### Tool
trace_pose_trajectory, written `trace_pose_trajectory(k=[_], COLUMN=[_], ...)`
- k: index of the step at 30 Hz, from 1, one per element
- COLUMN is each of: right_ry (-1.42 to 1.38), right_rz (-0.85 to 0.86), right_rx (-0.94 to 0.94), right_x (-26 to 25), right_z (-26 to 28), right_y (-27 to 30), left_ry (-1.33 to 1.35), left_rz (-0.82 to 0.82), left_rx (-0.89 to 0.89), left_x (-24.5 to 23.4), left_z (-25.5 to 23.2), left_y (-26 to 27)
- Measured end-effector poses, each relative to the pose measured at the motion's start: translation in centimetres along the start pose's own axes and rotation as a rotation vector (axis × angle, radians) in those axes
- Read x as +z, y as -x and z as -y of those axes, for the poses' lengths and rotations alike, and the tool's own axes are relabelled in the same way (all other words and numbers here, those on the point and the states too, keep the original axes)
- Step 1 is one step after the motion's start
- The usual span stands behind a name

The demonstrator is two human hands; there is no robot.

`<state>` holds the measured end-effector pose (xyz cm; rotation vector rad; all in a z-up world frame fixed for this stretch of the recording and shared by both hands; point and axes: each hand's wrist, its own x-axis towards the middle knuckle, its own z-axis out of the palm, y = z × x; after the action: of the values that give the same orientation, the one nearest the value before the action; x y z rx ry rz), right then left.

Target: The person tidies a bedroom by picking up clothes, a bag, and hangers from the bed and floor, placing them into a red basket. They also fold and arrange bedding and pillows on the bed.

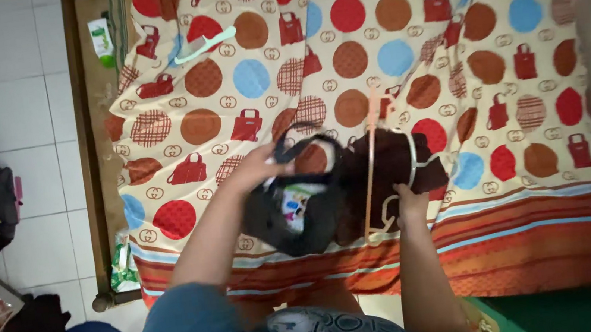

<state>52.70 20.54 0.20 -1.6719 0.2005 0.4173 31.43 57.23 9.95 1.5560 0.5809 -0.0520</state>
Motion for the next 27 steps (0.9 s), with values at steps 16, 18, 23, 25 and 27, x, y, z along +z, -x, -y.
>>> trace_pose_trajectory(k=[16, 18, 23, 25, 27], right_ry=[0.465, 0.45, 0.399, 0.337, 0.292], right_rz=[0.452, 0.479, 0.544, 0.563, 0.618], right_rx=[-0.34, -0.404, -0.438, -0.442, -0.5], right_x=[-0.5, 0.1, 2.7, 4.1, 6.0], right_z=[16.7, 18.8, 24.0, 25.0, 25.4], right_y=[8.8, 10.2, 15.1, 16.8, 18.2], left_ry=[0.584, 0.692, 0.673, 0.62, 0.551], left_rz=[-0.626, -0.54, -0.707, -0.741, -0.772], left_rx=[0.225, 0.134, 0.219, 0.242, 0.264], left_x=[5.1, 3.7, -1.0, -2.0, -2.7], left_z=[-5.9, -7.4, -12.8, -14.4, -15.2], left_y=[18.3, 21.2, 32.1, 35.6, 38.9])
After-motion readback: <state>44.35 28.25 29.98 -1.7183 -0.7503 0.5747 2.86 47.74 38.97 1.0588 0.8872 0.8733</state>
